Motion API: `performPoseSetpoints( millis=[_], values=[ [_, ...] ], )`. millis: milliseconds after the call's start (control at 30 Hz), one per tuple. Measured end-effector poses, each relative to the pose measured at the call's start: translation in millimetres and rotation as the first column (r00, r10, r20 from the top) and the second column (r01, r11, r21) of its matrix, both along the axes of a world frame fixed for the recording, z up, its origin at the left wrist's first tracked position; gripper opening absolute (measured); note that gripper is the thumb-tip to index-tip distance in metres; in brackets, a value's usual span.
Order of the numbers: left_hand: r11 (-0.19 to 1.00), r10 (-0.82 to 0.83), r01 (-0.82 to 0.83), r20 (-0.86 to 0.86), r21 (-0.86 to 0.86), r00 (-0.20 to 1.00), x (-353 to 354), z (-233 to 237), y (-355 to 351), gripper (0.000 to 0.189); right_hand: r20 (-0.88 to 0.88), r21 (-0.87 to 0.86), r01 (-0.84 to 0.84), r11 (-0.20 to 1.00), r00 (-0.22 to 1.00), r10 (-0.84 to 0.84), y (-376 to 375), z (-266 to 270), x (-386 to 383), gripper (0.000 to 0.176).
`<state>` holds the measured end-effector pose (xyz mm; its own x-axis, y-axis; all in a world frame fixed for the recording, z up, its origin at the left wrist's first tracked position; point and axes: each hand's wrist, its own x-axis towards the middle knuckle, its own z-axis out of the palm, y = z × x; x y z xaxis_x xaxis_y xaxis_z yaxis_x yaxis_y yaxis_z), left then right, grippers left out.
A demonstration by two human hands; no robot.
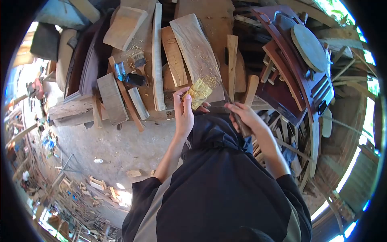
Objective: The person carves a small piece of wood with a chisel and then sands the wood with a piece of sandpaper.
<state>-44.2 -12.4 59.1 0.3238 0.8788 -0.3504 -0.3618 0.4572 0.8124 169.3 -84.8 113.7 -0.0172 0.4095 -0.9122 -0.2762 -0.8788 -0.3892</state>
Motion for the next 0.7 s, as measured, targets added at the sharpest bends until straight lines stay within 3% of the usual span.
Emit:
performPoseSetpoints(
  millis=[67, 233, 300, 367, 500, 700],
  values=[
    [0.998, 0.025, -0.03, 0.093, 0.052, 0.995, 5.6, 23.5, 1.0, 0.024, -0.012, 0.118, 0.018, 0.993, 1.0, -0.017, -9.6, -4.7, -0.6, 0.022],
    [0.983, 0.049, -0.056, 0.046, 0.173, 0.998, 33.5, 71.4, -8.9, 0.024, 0.008, 0.434, 0.117, 0.893, 0.991, -0.134, -2.5, 8.0, 1.6, 0.016],
    [0.976, 0.067, -0.068, 0.012, 0.207, 0.998, 44.5, 86.1, -16.4, 0.024, -0.035, 0.442, 0.132, 0.887, 0.991, -0.13, 0.9, 16.3, 10.8, 0.021],
    [0.971, 0.078, -0.068, -0.033, 0.229, 0.996, 53.3, 98.1, -24.7, 0.024, -0.19, 0.536, 0.295, 0.791, 0.955, -0.228, 4.7, 29.0, 18.0, 0.024],
    [0.959, 0.09, -0.06, -0.098, 0.277, 0.991, 69.2, 116.0, -38.2, 0.024, -0.332, 0.612, 0.394, 0.686, 0.915, -0.229, 12.7, 50.6, 36.7, 0.023],
    [0.964, 0.176, -0.165, -0.036, 0.21, 0.984, 90.6, 126.9, -61.2, 0.026, -0.323, 0.663, 0.299, 0.686, 0.941, -0.098, 12.6, 71.9, 55.0, 0.029]
  ],
)
